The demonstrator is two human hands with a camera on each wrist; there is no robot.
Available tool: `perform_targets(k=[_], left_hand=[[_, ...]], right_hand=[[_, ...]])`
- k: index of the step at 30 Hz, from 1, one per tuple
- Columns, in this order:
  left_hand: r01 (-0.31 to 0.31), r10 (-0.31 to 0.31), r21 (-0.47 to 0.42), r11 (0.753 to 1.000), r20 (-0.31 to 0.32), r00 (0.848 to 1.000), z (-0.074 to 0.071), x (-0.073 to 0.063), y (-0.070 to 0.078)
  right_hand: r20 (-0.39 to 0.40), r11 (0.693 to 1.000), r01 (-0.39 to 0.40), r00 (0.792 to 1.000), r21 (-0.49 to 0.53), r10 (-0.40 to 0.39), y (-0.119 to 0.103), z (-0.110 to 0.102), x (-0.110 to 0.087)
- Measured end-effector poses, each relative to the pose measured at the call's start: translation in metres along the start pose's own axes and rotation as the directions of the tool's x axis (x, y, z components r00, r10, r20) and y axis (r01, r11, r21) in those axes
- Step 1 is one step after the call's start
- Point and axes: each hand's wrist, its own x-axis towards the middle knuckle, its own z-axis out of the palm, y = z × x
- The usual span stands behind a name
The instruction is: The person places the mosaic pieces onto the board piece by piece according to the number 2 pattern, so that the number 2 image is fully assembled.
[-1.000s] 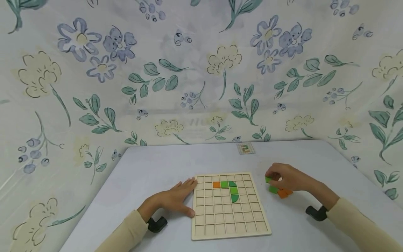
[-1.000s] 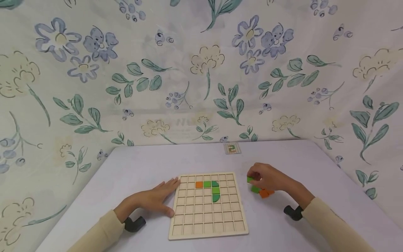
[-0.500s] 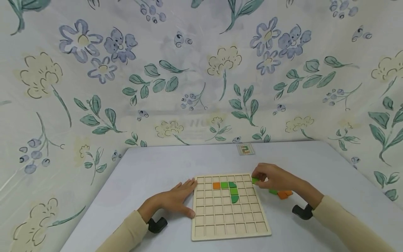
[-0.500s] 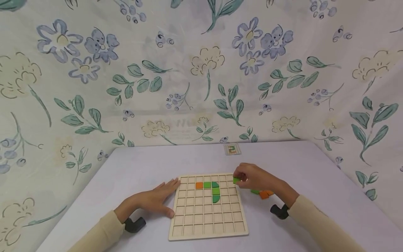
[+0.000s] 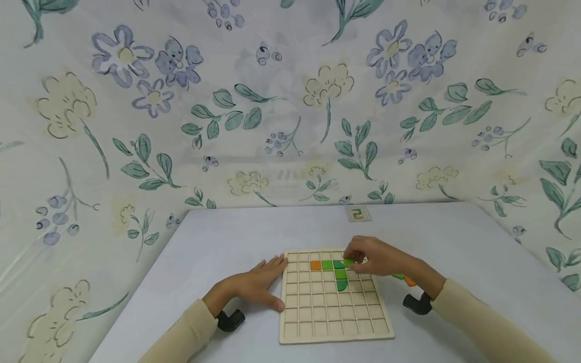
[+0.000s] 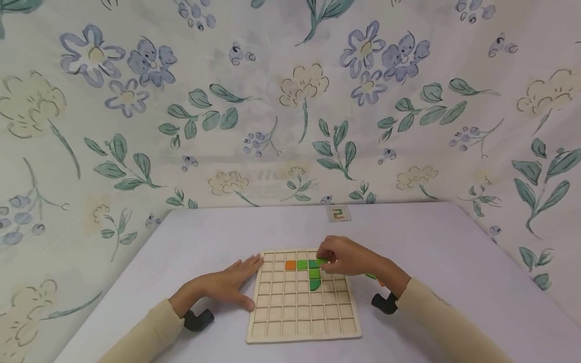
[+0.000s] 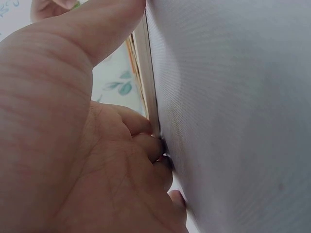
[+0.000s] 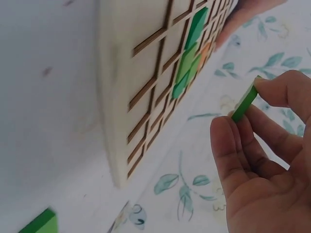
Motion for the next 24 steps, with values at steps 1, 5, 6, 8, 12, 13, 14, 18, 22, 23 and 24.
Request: perform_targets(k=[1, 5, 6, 8, 12, 13, 14, 18, 22, 23, 24], left_hand=[[-0.002, 0.002, -0.005, 1.0, 0.001, 1.0, 0.001, 0.0, 0.0], [-0.011, 0.011, -0.014, 1.0, 0.003, 1.0, 0.003, -0.001, -0.001], [-0.01, 0.01, -0.014, 1.0, 0.002, 1.0, 0.003, -0.001, -0.001], [-0.009, 0.009, -0.013, 1.0, -0.001, 1.0, 0.003, -0.001, -0.001], [-0.004, 0.004, -0.005, 1.0, -0.004, 1.0, 0.003, -0.001, -0.001], [-0.005, 0.005, -0.003, 1.0, -0.004, 1.0, 0.003, -0.001, -0.001], [-0.006, 0.006, -0.003, 1.0, -0.004, 1.0, 0.003, -0.001, -0.001], [-0.014, 0.014, -0.006, 1.0, -0.003, 1.0, 0.003, -0.001, -0.001], [-0.019, 0.019, 0.0, 1.0, -0.005, 1.0, 0.001, -0.001, 0.0], [-0.02, 0.02, 0.002, 1.0, -0.006, 1.0, 0.001, -0.001, 0.0], [-0.02, 0.02, 0.003, 1.0, -0.006, 1.0, 0.001, 0.0, 0.001]], right_hand=[[0.002, 1.0, 0.006, 1.0, 0.006, -0.006, -0.001, 0.002, 0.002], [-0.002, 0.999, 0.022, 1.0, 0.024, -0.022, -0.005, 0.01, 0.011], [-0.005, 0.999, 0.024, 1.0, 0.027, -0.024, -0.006, 0.012, 0.013], [-0.005, 0.999, 0.025, 1.0, 0.038, -0.025, -0.008, 0.016, 0.017], [0.011, 0.997, 0.046, 0.999, 0.059, -0.046, -0.011, 0.023, 0.021], [0.017, 0.997, 0.047, 0.999, 0.063, -0.049, -0.011, 0.024, 0.022], [0.022, 0.997, 0.048, 0.999, 0.066, -0.049, -0.011, 0.026, 0.022], [0.031, 0.997, 0.024, 0.999, 0.067, -0.027, -0.01, 0.03, 0.021], [0.026, 0.998, 0.018, 0.999, 0.065, -0.02, -0.01, 0.031, 0.02], [0.024, 0.998, 0.022, 0.999, 0.064, -0.024, -0.01, 0.03, 0.02], [0.022, 0.997, 0.028, 0.999, 0.066, -0.03, -0.011, 0.03, 0.02]])
